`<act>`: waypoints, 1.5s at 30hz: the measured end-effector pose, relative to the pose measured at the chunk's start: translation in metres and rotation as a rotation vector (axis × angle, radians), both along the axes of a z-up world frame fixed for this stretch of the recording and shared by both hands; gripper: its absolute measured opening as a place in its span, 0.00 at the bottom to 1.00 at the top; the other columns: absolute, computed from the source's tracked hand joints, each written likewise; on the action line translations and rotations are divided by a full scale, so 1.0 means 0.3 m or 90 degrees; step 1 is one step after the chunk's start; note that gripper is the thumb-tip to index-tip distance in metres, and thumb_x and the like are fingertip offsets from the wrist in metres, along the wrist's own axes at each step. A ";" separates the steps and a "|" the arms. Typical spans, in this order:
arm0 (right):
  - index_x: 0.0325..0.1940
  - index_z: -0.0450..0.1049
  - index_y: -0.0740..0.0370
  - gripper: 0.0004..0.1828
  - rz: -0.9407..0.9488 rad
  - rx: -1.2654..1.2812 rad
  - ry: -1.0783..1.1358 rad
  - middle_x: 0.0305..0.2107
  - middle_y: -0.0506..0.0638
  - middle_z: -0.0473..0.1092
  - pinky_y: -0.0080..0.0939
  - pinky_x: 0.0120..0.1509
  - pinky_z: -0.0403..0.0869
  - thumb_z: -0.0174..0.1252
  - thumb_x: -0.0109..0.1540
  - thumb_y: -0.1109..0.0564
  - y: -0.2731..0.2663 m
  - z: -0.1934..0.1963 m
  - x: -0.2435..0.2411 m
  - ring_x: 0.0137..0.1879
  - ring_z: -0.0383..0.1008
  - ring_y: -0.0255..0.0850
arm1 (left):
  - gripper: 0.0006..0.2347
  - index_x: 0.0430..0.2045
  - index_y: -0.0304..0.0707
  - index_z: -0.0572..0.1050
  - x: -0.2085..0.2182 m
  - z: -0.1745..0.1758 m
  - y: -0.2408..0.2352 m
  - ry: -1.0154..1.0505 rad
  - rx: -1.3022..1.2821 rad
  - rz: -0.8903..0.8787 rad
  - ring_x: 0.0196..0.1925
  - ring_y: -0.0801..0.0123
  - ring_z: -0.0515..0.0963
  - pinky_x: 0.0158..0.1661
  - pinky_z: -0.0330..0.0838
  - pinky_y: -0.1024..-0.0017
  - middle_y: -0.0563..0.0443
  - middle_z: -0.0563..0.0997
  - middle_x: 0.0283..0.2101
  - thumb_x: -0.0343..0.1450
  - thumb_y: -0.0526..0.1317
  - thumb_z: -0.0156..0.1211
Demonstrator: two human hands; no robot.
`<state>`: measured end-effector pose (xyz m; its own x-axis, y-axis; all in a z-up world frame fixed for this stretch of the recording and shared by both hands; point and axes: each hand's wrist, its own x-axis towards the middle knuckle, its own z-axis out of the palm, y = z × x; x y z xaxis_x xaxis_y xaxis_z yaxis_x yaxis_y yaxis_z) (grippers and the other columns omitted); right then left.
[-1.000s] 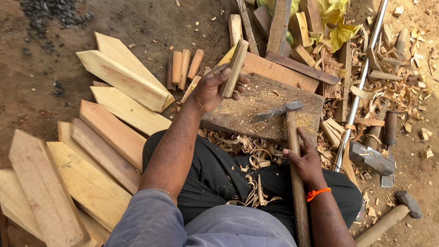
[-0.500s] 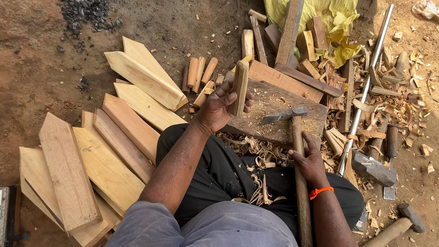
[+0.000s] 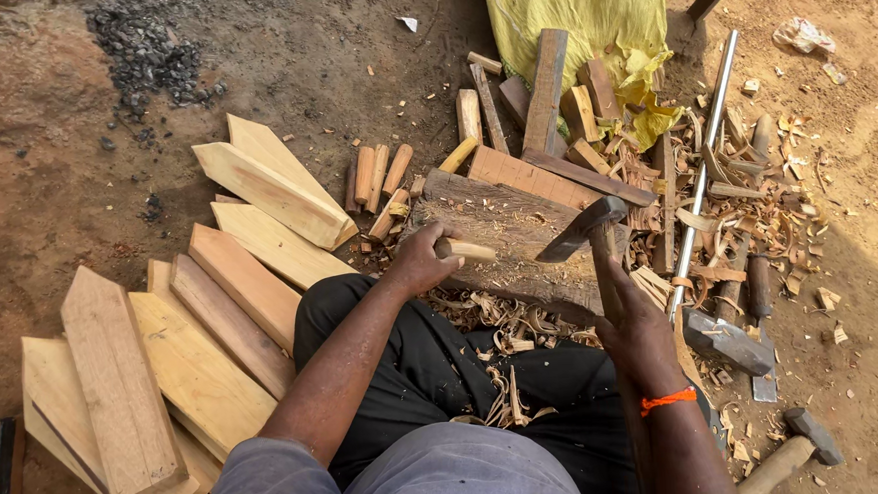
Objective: The person sits on the ground and uses a hammer and chisel to carve a small piece of wood placed on a wooden block. They repeatedly strike the chisel to shape the wood, occasionally adjusting its position.
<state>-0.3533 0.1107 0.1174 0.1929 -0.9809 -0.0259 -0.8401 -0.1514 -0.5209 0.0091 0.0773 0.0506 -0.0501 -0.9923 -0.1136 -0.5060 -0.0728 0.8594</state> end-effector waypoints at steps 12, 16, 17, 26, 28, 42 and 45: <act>0.83 0.48 0.49 0.52 -0.022 -0.012 -0.146 0.61 0.68 0.69 0.50 0.56 0.76 0.64 0.58 0.67 0.125 -0.033 -0.055 0.59 0.75 0.59 | 0.19 0.53 0.28 0.66 -0.365 -0.079 -0.551 0.379 0.181 0.128 0.28 0.67 0.78 0.26 0.80 0.69 0.46 0.75 0.34 0.72 0.44 0.52; 0.83 0.42 0.37 0.54 -0.199 0.343 -0.362 0.46 0.60 0.72 0.37 0.37 0.78 0.58 0.61 0.70 0.063 -0.001 -0.055 0.36 0.73 0.35 | 0.22 0.55 0.29 0.64 -0.597 -0.197 -0.678 0.440 0.241 0.200 0.26 0.67 0.79 0.22 0.83 0.69 0.42 0.75 0.34 0.70 0.45 0.53; 0.83 0.40 0.36 0.55 -0.214 0.362 -0.392 0.44 0.61 0.71 0.36 0.34 0.77 0.59 0.61 0.70 0.057 0.004 -0.056 0.33 0.71 0.33 | 0.22 0.55 0.28 0.64 -0.643 -0.244 -0.683 0.442 0.242 0.224 0.26 0.67 0.80 0.22 0.85 0.69 0.42 0.75 0.34 0.71 0.45 0.53; 0.85 0.43 0.50 0.53 -0.121 0.131 -0.372 0.60 0.56 0.68 0.34 0.39 0.74 0.58 0.63 0.76 0.068 0.101 -0.147 0.39 0.69 0.34 | 0.08 0.40 0.34 0.71 -0.807 -0.534 -0.717 0.110 -0.059 0.220 0.27 0.71 0.81 0.26 0.81 0.70 0.47 0.79 0.32 0.70 0.37 0.54; 0.85 0.41 0.51 0.54 -0.183 0.079 -0.445 0.52 0.55 0.69 0.37 0.38 0.73 0.58 0.63 0.77 0.107 0.162 -0.191 0.38 0.70 0.36 | 0.07 0.38 0.34 0.71 -0.834 -0.575 -0.722 0.058 0.013 0.177 0.25 0.70 0.80 0.25 0.79 0.70 0.47 0.78 0.30 0.72 0.38 0.53; 0.82 0.45 0.59 0.51 -0.026 0.011 -0.269 0.71 0.64 0.60 0.43 0.55 0.70 0.62 0.61 0.77 0.018 0.071 -0.114 0.57 0.67 0.49 | 0.07 0.29 0.32 0.75 -0.761 -0.554 -0.734 -0.141 -0.075 0.156 0.21 0.66 0.79 0.21 0.76 0.67 0.45 0.76 0.21 0.72 0.36 0.50; 0.86 0.41 0.45 0.51 -0.024 0.002 -0.488 0.57 0.54 0.69 0.33 0.39 0.74 0.57 0.69 0.77 0.092 0.181 -0.185 0.38 0.71 0.31 | 0.08 0.31 0.31 0.75 -0.757 -0.545 -0.718 -0.130 -0.027 0.129 0.21 0.64 0.81 0.22 0.77 0.67 0.43 0.77 0.22 0.72 0.37 0.50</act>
<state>-0.4088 0.1382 0.1717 0.1242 -0.9873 0.0992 -0.2483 -0.1277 -0.9602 -0.2181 -0.1381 -0.1130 0.1687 -0.9839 -0.0594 -0.6476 -0.1561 0.7458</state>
